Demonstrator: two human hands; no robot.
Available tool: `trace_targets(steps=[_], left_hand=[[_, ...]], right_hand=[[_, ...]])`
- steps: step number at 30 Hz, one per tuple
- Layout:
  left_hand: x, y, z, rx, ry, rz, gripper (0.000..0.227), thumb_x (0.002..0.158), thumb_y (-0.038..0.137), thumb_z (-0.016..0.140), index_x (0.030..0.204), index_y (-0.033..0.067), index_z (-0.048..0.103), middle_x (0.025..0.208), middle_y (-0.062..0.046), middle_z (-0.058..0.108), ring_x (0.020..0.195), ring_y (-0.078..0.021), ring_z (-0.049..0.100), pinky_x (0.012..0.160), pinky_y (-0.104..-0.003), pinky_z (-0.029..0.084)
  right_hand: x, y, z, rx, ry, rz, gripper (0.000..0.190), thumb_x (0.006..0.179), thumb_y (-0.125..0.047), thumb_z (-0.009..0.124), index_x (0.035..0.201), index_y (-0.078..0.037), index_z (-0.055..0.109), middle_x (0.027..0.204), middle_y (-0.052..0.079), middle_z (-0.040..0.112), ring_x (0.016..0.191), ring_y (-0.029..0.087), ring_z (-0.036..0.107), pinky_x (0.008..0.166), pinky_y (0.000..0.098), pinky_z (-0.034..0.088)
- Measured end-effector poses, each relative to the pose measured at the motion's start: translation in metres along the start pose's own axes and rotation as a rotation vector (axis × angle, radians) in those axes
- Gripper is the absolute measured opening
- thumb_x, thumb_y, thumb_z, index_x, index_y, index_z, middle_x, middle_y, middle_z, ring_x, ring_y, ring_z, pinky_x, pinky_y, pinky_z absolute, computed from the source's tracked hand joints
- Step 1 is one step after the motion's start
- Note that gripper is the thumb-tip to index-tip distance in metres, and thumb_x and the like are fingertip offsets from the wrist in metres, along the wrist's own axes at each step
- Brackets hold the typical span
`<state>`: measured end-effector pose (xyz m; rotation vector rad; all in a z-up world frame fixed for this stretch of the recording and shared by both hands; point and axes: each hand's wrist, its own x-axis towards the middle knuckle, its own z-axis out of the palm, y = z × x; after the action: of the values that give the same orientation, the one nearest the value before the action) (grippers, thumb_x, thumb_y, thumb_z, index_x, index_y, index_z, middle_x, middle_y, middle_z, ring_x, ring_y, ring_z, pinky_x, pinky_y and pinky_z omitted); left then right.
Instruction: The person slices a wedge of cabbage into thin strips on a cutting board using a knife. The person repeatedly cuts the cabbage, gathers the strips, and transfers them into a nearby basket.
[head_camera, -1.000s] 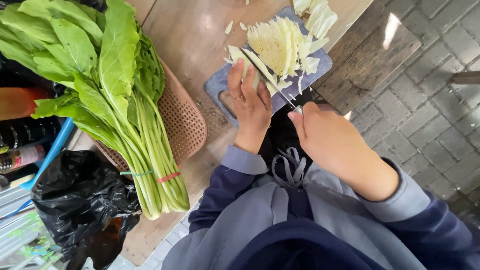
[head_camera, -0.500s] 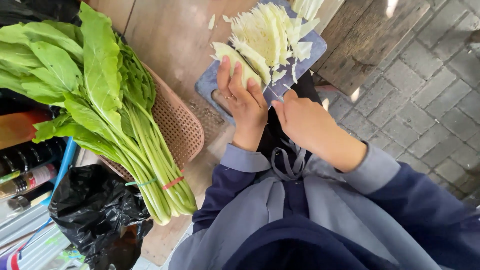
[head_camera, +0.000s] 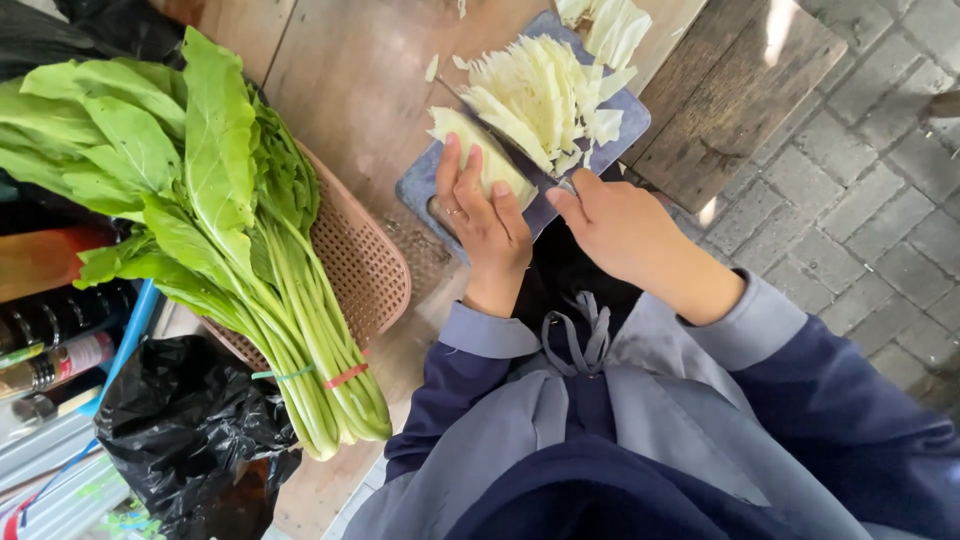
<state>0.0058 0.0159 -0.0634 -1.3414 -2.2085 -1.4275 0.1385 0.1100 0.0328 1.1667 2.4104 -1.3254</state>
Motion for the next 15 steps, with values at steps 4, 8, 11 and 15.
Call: trace_targets(steps=[4,8,11,15], left_hand=[[0.008,0.006,-0.006,-0.075,0.017,-0.031,0.037,0.114,0.022,0.033,0.138,0.0016,0.053,0.156,-0.014,0.041,0.141,-0.0316,0.046,0.113,-0.042,0.045],[0.004,0.001,-0.001,-0.058,0.041,-0.053,0.031,0.11,0.019,0.041,0.133,0.0049,0.056,0.152,-0.012,0.046,0.138,-0.0299,0.05,0.111,-0.04,0.047],[0.005,-0.001,0.0,-0.043,0.049,-0.059,0.03,0.109,0.022,0.042,0.133,0.0082,0.054,0.152,-0.011,0.045,0.137,-0.0295,0.051,0.111,-0.041,0.046],[0.006,-0.003,0.0,-0.037,0.049,-0.027,0.026,0.109,0.023,0.042,0.13,0.0098,0.053,0.153,-0.011,0.043,0.134,-0.031,0.052,0.107,-0.042,0.047]], right_hand=[[-0.017,-0.008,-0.01,0.153,-0.006,-0.035,0.052,0.112,-0.039,0.036,0.102,0.008,0.055,0.085,0.038,0.061,0.089,0.063,0.06,0.064,0.061,0.051],[-0.033,-0.011,-0.01,0.069,0.044,0.037,0.048,0.114,-0.041,0.036,0.098,0.0,0.056,0.075,0.029,0.061,0.081,0.055,0.063,0.059,0.0552,0.049],[-0.05,-0.015,-0.004,0.045,0.054,0.045,0.047,0.114,-0.04,0.036,0.1,0.0,0.056,0.073,0.03,0.06,0.079,0.056,0.062,0.057,0.0558,0.049],[-0.068,-0.011,0.004,-0.034,0.048,0.038,0.044,0.114,-0.039,0.034,0.101,-0.002,0.055,0.064,0.025,0.058,0.068,0.054,0.061,0.053,0.0571,0.046]])
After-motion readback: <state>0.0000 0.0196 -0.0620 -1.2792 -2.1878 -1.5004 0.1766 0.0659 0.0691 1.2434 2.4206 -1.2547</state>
